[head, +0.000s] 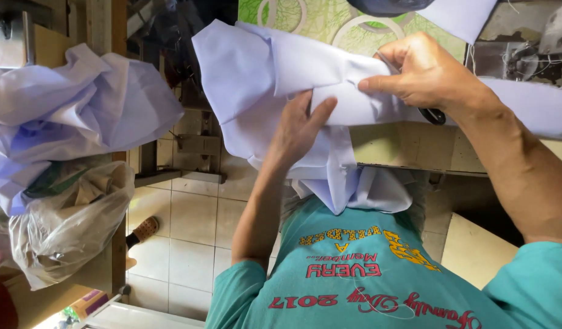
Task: Trimming excess or loose threads from white fabric garment components using scissors at a workstation.
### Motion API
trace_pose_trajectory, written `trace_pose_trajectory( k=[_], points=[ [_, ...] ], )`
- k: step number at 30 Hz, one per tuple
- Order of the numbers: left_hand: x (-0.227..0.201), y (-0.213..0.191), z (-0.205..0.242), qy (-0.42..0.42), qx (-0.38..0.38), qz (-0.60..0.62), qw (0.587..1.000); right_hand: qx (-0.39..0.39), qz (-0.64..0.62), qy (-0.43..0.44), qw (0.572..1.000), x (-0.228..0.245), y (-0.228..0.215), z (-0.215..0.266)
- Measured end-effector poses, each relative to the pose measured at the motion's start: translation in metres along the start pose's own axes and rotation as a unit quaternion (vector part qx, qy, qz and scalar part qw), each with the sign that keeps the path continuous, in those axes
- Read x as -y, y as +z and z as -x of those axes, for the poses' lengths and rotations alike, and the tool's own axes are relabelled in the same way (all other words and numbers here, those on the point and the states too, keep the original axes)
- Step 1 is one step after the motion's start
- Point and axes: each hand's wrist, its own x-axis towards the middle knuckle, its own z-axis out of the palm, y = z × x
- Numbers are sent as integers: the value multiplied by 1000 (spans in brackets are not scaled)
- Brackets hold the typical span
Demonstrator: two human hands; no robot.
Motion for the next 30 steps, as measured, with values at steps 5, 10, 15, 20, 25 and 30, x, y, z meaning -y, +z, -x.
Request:
trace_pose_trajectory(
  k=[5, 10, 15, 20, 25, 30],
  points=[
    [-40, -64, 47, 138, -153, -222, 953, -35, -8, -34, 999, 10, 0, 20],
    [-43, -96, -43, 317, -61, -355, 877, -9, 12, -128, 992, 0, 9, 25],
    [-47, -88, -105, 323, 251, -303, 861, -48, 29, -126, 990, 3, 10, 35],
    [-62, -93, -107, 286, 290, -231, 884, -25, -39, -77, 996, 6, 9, 30],
    [-92, -98, -95, 264, 367, -239, 859, -23, -39, -47, 998, -1, 6, 26],
    [-124, -102, -78, -73, 419, -369, 827, -42, -85, -86, 992, -10, 2, 27]
  ],
)
